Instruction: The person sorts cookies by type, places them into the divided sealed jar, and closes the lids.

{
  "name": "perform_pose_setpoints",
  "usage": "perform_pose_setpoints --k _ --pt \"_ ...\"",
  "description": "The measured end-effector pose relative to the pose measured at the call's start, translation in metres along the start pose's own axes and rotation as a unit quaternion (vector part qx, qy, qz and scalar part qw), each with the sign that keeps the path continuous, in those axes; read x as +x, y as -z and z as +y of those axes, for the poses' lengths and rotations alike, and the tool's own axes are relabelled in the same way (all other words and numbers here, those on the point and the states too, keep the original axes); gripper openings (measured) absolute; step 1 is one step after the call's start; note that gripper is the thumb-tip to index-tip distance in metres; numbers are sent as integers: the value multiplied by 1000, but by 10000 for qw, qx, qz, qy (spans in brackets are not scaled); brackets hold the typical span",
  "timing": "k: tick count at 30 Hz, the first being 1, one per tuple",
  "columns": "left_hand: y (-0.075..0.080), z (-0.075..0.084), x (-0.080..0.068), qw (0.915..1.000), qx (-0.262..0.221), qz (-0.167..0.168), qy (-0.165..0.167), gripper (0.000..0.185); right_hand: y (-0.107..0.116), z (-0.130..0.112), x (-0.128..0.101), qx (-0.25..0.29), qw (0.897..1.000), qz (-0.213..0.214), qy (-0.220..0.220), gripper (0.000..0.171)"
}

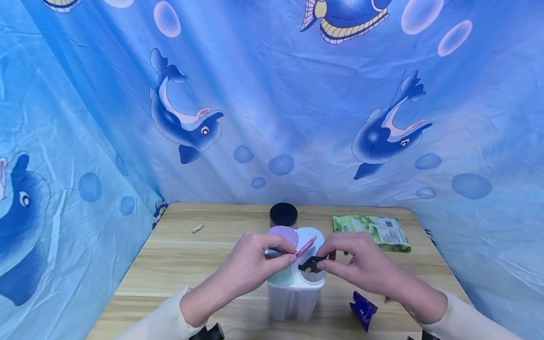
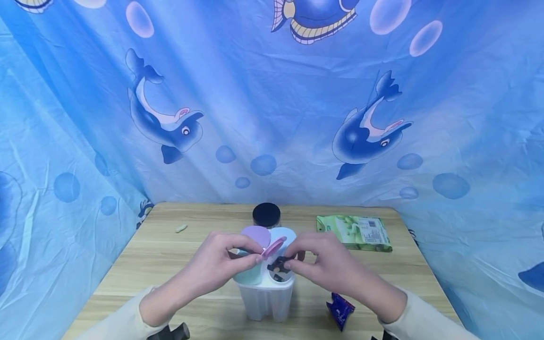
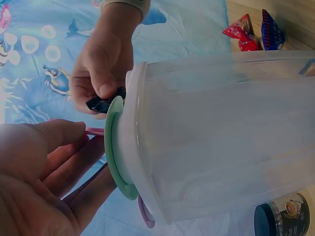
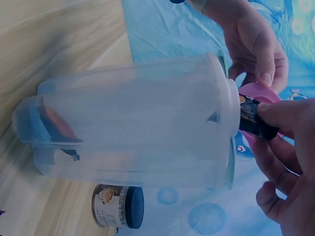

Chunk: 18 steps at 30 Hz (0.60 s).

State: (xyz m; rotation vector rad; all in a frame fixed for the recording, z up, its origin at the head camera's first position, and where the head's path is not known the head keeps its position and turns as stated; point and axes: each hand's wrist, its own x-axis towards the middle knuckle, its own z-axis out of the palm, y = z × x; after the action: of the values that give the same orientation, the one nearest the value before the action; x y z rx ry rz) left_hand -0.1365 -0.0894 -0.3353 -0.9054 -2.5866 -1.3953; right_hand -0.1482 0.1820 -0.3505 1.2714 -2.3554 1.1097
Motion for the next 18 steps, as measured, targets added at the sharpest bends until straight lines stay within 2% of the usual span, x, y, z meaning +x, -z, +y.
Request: perform_pose_setpoints --k 5,9,12,18 --pt "0 -1 0 10000 21 16 -31 7 -8 2 2 -10 9996 -235 138 15" --pt "-1 -1 0 10000 26 21 -74 7 -15 1 4 -403 9976 -453 329 7" --pt "-2 -2 1 10000 -17 25 -92 7 -18 0 5 -682 9962 -410 345 7" --pt "-3 -1 2 9999 -25 53 -85 7 -16 1 6 -532 9963 -491 462 14"
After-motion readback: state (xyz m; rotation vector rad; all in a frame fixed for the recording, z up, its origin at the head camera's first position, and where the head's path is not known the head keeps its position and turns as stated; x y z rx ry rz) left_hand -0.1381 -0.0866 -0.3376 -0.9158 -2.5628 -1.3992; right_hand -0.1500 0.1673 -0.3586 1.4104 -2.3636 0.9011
